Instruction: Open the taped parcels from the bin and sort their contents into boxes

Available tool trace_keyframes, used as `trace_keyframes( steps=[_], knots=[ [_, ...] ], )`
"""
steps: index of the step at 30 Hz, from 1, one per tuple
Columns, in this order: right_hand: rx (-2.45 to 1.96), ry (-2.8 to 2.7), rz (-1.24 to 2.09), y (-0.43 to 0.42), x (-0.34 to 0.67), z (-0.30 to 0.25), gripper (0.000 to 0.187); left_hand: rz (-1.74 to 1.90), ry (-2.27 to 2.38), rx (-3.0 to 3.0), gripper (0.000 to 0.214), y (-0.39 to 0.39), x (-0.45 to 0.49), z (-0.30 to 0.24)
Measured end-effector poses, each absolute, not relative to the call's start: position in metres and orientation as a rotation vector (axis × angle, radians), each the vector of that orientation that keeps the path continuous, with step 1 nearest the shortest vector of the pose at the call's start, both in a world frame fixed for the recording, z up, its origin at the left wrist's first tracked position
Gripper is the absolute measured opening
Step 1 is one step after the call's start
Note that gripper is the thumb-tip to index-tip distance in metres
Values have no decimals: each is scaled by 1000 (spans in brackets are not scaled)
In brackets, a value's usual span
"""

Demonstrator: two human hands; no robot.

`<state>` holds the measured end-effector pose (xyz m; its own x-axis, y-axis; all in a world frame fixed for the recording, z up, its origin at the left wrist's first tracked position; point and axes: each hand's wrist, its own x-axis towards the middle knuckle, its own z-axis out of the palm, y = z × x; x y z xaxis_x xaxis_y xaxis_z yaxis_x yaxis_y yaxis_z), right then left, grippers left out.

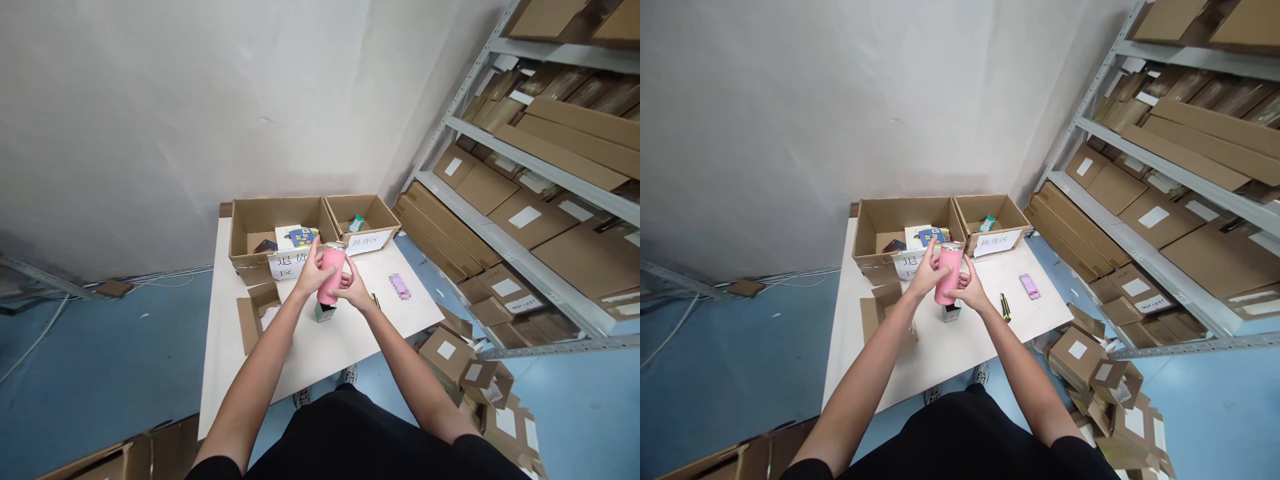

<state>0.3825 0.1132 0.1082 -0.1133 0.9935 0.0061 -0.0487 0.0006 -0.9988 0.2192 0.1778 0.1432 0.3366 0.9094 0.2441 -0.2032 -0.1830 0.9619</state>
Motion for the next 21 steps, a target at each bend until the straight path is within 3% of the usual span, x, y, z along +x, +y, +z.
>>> trace_keyframes(
  steps=[3,9,14,21],
  knots=[
    [-1217,-1212,1088,107,374,107,144,1155,759,1433,133,182,220,149],
    [-1109,-1233,1196,99,378,115,131,1023,646,1320,132,178,224,157],
    [-1237,-1199,981,93,378,115,140,1093,749,1389,133,174,229,162],
    [-1078,-1176,1215,90,392,118,141,1050,691,1390,137,174,235,159]
  ],
)
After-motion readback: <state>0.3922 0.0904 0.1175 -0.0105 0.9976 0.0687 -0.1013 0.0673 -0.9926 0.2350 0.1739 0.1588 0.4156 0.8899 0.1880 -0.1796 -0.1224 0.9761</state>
